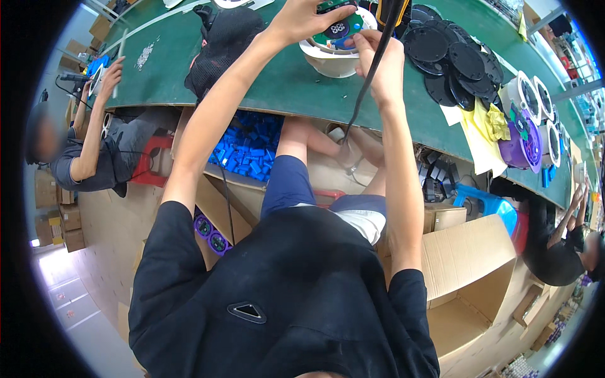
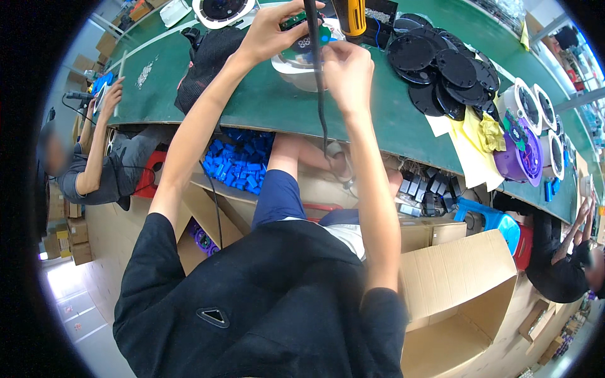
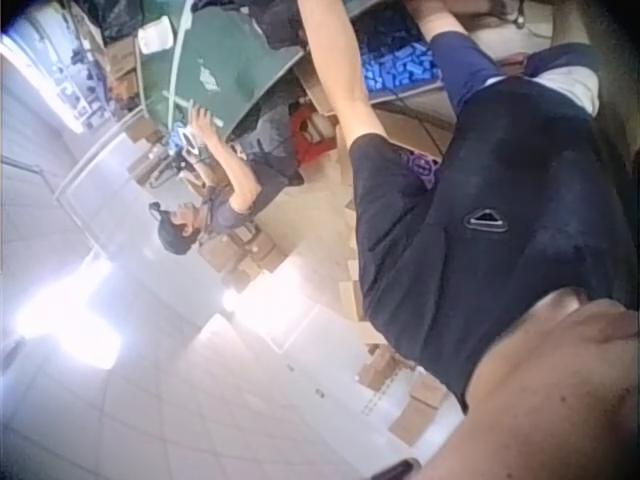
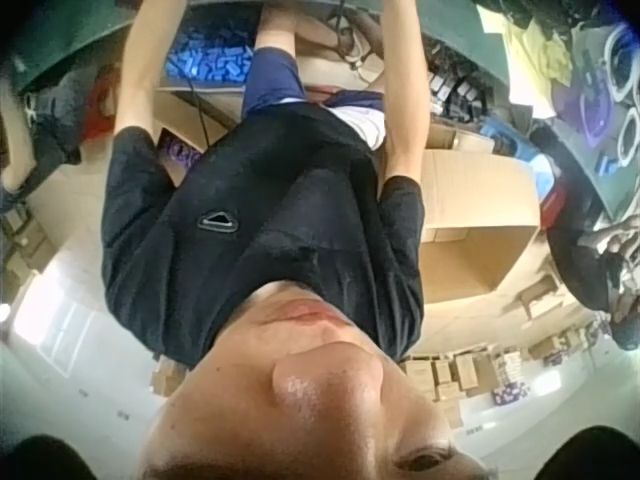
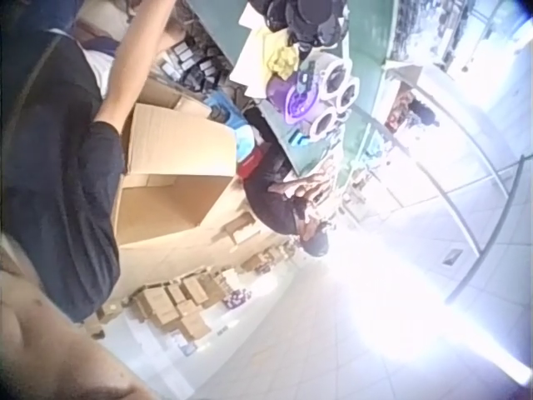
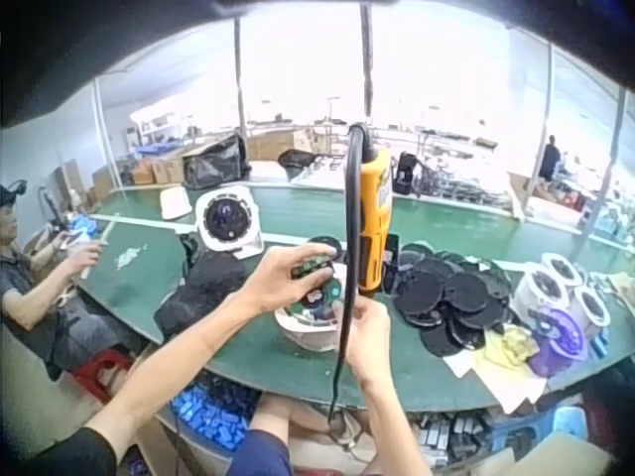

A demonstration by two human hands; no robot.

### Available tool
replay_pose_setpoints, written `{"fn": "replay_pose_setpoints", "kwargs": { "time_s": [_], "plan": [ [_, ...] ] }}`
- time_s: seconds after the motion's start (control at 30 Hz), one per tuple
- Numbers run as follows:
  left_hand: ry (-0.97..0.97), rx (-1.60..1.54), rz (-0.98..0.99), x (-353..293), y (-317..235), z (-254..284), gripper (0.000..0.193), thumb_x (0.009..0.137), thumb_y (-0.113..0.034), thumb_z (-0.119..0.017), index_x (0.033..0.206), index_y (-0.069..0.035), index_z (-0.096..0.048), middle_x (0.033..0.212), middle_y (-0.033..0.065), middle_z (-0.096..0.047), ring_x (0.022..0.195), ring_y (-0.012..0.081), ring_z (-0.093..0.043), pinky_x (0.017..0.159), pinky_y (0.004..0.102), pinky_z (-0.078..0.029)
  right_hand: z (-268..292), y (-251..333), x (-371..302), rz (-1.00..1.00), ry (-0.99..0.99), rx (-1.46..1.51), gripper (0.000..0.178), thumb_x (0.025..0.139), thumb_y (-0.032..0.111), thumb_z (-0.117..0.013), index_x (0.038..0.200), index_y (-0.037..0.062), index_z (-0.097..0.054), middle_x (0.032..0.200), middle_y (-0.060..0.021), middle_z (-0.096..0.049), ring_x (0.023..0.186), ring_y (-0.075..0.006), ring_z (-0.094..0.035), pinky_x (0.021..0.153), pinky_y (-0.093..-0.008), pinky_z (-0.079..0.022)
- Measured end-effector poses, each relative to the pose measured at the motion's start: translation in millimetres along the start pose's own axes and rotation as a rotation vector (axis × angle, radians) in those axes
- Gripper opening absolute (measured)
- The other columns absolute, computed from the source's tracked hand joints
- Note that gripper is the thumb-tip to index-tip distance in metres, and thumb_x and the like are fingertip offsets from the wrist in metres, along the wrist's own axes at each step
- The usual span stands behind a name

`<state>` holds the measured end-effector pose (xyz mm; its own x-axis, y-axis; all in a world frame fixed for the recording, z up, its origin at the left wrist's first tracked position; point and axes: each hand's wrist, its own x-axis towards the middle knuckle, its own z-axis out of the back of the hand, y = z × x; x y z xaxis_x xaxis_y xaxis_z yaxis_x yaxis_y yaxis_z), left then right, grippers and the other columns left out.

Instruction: Assembling an electronic housing component using a heat gun and electric screwdriver.

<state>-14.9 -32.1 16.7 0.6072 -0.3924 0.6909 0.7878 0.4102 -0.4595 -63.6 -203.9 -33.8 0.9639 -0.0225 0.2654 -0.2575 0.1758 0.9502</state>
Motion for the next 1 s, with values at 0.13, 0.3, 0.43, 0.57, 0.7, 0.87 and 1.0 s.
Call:
{"fn": "replay_pose_setpoints", "kwargs": {
  "time_s": [0.13, 0.3, 0.43, 0.57, 0.7, 0.87, 1.0],
  "plan": [
    [-0.024, 0.041, -0.002, -2, 0, -1, 0.032, 0.088, -0.011, -0.074, 0.119, -0.004, -0.067, 0.093, 0.0155, -0.072, 0.08, 0.019, -0.071, 0.071, 0.0318, -0.054, -7, -8, 1, 0.075, -0.077, -0.082, 0.022, 0.094, 0.011, -0.061, 0.103, -0.0079, -0.069, 0.076, -0.0093, -0.073, 0.042, -0.0102, -0.053, 0.041, -0.0263, -0.041],
    [0.021, -0.015, -0.048, 4, 17, 5, 0.033, 0.089, -0.012, -0.074, 0.119, -0.004, -0.067, 0.092, 0.0114, -0.072, 0.08, 0.0142, -0.068, 0.071, 0.03, -0.053, -14, -1, -3, 0.105, -0.135, -0.177, 0.024, 0.092, 0.012, -0.062, 0.101, -0.0079, -0.071, 0.076, -0.0097, -0.073, 0.042, -0.0132, -0.058, 0.042, -0.0291, -0.045],
    [0.113, -0.122, -0.105, 12, 27, 8, 0.033, 0.09, -0.013, -0.073, 0.121, -0.005, -0.067, 0.092, 0.0072, -0.072, 0.08, 0.0102, -0.066, 0.071, 0.0272, -0.053, -14, 2, -1, 0.064, -0.131, -0.175, 0.02, 0.088, 0.009, -0.06, 0.094, -0.0055, -0.072, 0.074, -0.0173, -0.07, 0.057, -0.0246, -0.065, 0.055, -0.0348, -0.05],
    [0.176, -0.161, 0.225, 8, 38, 8, 0.033, 0.09, -0.013, -0.073, 0.122, -0.004, -0.067, 0.093, 0.0071, -0.072, 0.081, 0.0077, -0.065, 0.071, 0.0255, -0.053, -14, 16, -3, -0.016, -0.108, -0.182, 0.017, 0.084, 0.007, -0.059, 0.084, -0.0031, -0.073, 0.074, -0.0253, -0.067, 0.072, -0.0359, -0.072, 0.069, -0.0399, -0.055],
    [-0.044, -0.548, 0.252, -5, 33, -11, 0.031, 0.092, -0.012, -0.071, 0.121, -0.003, -0.067, 0.089, 0.006, -0.073, 0.075, 0.0079, -0.064, 0.067, 0.0262, -0.052, -18, 8, 0, 0.082, -0.143, -0.226, 0.017, 0.084, 0.008, -0.06, 0.085, -0.0028, -0.073, 0.075, -0.0268, -0.066, 0.073, -0.0362, -0.072, 0.069, -0.0409, -0.054],
    [-0.061, -0.124, 0.097, -23, 37, -11, 0.034, 0.096, -0.018, -0.068, 0.13, -0.013, -0.066, 0.094, 0.0031, -0.074, 0.084, 0.0059, -0.067, 0.074, 0.0216, -0.054, -13, 2, -1, 0.026, -0.135, -0.156, 0.018, 0.086, 0.01, -0.061, 0.089, -0.0035, -0.073, 0.076, -0.0257, -0.068, 0.072, -0.0347, -0.072, 0.071, -0.0406, -0.055],
    [-0.106, 0.065, 0.102, -28, 26, -11, 0.035, 0.096, -0.018, -0.068, 0.131, -0.013, -0.064, 0.086, 0.0018, -0.073, 0.079, 0.0041, -0.065, 0.068, 0.0205, -0.053, -2, 5, -5, -0.075, -0.024, 0.067, 0.022, 0.094, 0.014, -0.063, 0.093, -0.0063, -0.072, 0.069, -0.0055, -0.068, 0.044, -0.0068, -0.051, 0.04, -0.0248, -0.035]
  ]
}}
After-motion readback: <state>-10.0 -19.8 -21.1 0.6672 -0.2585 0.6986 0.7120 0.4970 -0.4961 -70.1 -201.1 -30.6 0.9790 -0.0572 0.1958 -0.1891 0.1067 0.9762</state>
